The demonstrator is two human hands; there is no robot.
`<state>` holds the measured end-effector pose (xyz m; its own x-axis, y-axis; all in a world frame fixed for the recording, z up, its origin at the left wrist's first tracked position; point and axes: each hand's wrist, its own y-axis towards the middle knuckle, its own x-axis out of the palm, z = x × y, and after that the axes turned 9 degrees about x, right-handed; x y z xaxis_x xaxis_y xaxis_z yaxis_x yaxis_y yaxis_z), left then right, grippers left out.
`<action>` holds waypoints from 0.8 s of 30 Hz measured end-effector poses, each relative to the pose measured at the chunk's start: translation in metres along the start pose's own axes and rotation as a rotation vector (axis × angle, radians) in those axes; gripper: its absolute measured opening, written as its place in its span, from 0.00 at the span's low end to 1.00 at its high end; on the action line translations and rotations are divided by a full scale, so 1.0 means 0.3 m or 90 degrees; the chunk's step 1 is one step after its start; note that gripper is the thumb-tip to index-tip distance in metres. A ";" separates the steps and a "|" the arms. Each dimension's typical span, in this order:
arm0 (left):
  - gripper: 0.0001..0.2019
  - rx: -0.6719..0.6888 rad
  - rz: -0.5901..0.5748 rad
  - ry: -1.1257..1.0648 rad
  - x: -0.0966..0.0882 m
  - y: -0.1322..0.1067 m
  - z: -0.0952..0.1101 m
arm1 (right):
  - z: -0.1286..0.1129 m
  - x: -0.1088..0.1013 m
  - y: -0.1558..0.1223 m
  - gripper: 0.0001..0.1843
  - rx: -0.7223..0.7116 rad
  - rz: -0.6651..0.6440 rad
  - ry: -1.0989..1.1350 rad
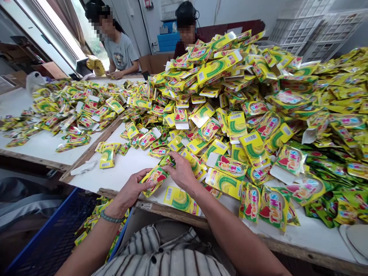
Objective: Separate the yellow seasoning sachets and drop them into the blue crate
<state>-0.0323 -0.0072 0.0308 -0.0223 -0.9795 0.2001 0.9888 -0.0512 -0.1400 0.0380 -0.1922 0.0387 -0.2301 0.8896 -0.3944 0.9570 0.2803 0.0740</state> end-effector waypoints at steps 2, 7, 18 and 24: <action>0.28 0.000 0.037 -0.018 0.009 0.006 -0.001 | -0.003 0.005 -0.004 0.13 -0.045 0.029 -0.030; 0.26 0.011 0.098 -0.057 0.010 0.013 -0.011 | -0.011 0.016 -0.014 0.14 -0.162 0.049 -0.046; 0.25 0.034 0.081 -0.013 0.015 -0.001 0.001 | -0.007 0.027 -0.031 0.06 -0.059 0.052 -0.011; 0.21 0.040 0.065 0.027 -0.004 0.002 0.006 | -0.034 0.046 -0.060 0.14 -0.011 -0.113 -0.014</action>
<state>-0.0315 -0.0056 0.0321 0.0736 -0.9865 0.1465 0.9936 0.0599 -0.0962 0.0157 -0.1813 0.0414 -0.3907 0.8180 -0.4221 0.8987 0.4382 0.0172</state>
